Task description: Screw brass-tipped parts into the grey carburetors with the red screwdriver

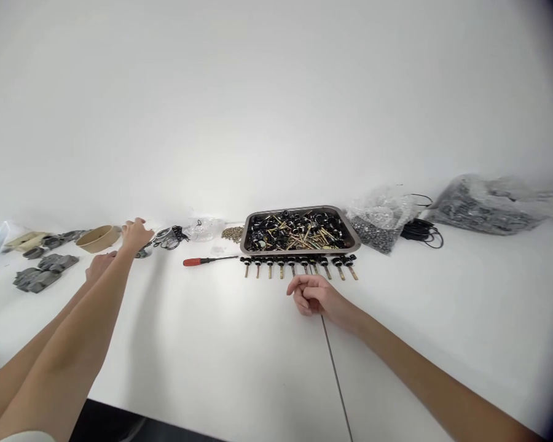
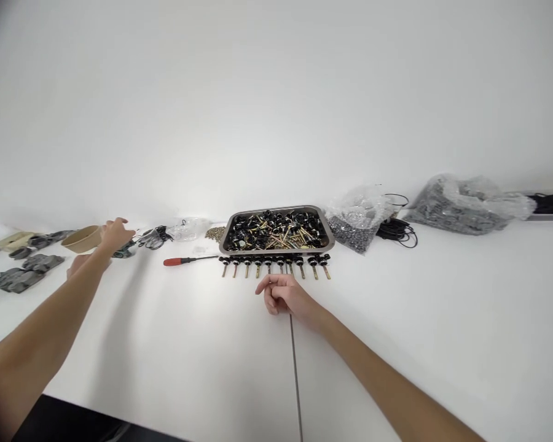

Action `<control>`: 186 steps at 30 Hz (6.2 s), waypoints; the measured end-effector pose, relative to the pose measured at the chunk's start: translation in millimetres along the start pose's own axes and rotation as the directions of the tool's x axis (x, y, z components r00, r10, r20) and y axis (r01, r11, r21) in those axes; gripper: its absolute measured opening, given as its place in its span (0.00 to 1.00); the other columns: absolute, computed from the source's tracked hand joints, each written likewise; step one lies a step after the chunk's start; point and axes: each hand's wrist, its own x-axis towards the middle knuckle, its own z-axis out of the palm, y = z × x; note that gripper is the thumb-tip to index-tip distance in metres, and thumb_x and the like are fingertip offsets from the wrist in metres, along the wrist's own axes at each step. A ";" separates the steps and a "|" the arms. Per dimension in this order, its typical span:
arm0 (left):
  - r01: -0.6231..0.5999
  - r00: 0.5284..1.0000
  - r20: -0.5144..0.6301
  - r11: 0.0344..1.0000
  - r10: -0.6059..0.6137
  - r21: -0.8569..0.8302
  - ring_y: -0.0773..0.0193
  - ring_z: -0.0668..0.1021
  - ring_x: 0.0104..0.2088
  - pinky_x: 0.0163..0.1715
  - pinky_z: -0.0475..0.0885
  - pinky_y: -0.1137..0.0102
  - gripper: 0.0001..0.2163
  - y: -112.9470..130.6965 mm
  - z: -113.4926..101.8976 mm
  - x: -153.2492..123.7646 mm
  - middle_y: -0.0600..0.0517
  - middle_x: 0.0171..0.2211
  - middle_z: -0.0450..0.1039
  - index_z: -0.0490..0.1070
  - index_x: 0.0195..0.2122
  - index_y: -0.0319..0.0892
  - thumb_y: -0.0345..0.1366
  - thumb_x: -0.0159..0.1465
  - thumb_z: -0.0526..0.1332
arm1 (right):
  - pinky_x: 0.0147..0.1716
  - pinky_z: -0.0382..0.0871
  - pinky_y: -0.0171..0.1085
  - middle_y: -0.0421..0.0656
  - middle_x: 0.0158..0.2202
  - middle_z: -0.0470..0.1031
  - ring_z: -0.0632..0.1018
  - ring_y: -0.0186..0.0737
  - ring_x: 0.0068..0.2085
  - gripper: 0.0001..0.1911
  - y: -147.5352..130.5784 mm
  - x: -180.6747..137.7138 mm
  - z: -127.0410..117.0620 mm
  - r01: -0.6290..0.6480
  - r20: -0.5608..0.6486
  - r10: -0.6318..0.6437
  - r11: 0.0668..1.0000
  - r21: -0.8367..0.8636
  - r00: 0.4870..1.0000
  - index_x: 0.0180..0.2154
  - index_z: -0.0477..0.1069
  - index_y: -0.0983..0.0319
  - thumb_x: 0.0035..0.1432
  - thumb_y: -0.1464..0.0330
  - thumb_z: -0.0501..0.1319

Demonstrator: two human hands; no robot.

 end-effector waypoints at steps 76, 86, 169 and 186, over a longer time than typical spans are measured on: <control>0.321 0.201 0.466 0.392 0.862 -0.862 0.54 0.73 0.55 0.53 0.69 0.65 0.32 174.3 57.8 -221.3 0.43 0.55 0.71 0.71 0.55 0.43 0.26 0.46 0.73 | 0.20 0.54 0.30 0.31 0.20 0.61 0.59 0.28 0.21 0.21 -6.1 -24.9 38.8 0.300 -0.089 -0.513 0.625 -0.720 0.854 0.36 0.64 0.60 0.46 0.59 0.70; -0.259 0.876 0.090 0.618 0.475 -0.742 0.72 0.61 0.17 0.20 0.57 0.73 0.04 154.1 73.7 -186.8 0.59 0.15 0.59 0.73 0.32 0.40 0.33 0.56 0.60 | 0.23 0.57 0.30 0.31 0.22 0.67 0.63 0.28 0.21 0.16 -7.8 -25.3 35.0 0.227 -0.045 -0.565 0.402 -0.887 0.824 0.37 0.63 0.58 0.49 0.61 0.68; 0.677 0.712 0.574 -0.177 0.404 -0.715 0.71 0.63 0.18 0.22 0.62 0.72 0.17 153.6 95.7 -182.3 0.58 0.18 0.55 0.57 0.24 0.41 0.45 0.66 0.56 | 0.25 0.60 0.31 0.37 0.31 0.75 0.71 0.33 0.26 0.17 -3.9 -25.8 34.1 0.326 0.140 -0.547 0.257 -0.910 0.825 0.42 0.64 0.58 0.52 0.64 0.66; 0.650 0.741 0.571 -0.165 0.355 -0.741 0.68 0.71 0.22 0.27 0.71 0.69 0.09 155.7 95.8 -183.3 0.50 0.24 0.69 0.67 0.28 0.35 0.32 0.65 0.57 | 0.26 0.60 0.30 0.36 0.30 0.74 0.71 0.32 0.26 0.17 -3.4 -25.4 34.3 0.320 0.138 -0.548 0.251 -0.914 0.825 0.42 0.64 0.58 0.52 0.64 0.66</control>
